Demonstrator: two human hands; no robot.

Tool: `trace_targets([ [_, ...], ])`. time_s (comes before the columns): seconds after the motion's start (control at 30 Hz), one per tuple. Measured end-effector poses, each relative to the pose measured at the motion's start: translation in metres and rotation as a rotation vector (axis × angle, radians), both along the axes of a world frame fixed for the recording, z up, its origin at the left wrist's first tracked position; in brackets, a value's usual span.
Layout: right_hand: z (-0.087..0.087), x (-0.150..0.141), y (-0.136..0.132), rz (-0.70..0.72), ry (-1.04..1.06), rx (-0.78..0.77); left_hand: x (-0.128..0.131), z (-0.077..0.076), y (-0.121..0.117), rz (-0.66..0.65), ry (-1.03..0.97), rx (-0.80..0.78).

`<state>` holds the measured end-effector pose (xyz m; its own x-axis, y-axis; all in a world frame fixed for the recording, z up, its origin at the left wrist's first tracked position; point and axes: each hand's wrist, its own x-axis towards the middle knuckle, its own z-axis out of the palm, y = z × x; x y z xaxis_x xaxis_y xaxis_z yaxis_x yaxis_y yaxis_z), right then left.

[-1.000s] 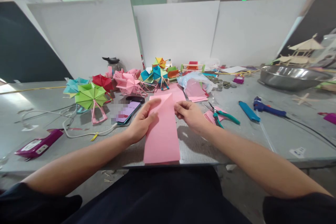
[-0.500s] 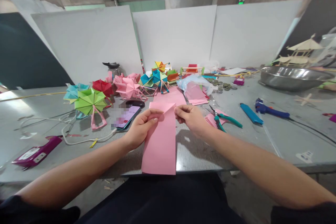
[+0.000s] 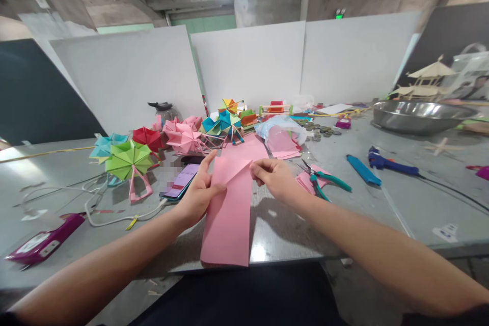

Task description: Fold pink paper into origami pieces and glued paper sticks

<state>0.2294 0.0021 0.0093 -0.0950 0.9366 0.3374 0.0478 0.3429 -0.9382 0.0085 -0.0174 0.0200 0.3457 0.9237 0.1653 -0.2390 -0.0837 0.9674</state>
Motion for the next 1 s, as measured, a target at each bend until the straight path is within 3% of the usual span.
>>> trace_targets([
  [0.27,0.032,-0.011,-0.011,-0.015,-0.133,0.229,0.0,0.019,-0.006,0.168,0.094,0.135],
  [0.4,0.055,-0.019,-0.019,-0.017,-0.119,0.38,-0.006,0.031,-0.014,0.374,0.182,0.405],
  [0.53,0.067,-0.032,-0.027,-0.016,-0.051,0.647,-0.013,0.033,-0.02,0.547,0.234,0.73],
  [0.67,0.062,-0.039,-0.031,-0.02,-0.08,0.875,-0.017,0.028,-0.019,0.553,0.259,0.904],
  [0.73,0.054,-0.035,-0.031,-0.086,-0.152,1.0,-0.017,0.024,-0.017,0.542,0.252,0.958],
  [0.83,0.039,-0.017,-0.031,-0.2,-0.336,1.32,-0.015,0.018,-0.016,0.484,0.195,1.126],
  [0.9,0.03,-0.001,-0.029,-0.197,-0.5,1.516,-0.015,0.014,-0.013,0.437,0.205,1.279],
  [1.0,0.018,0.018,-0.023,-0.169,-0.673,1.569,-0.017,0.007,-0.008,0.395,0.363,1.369],
])
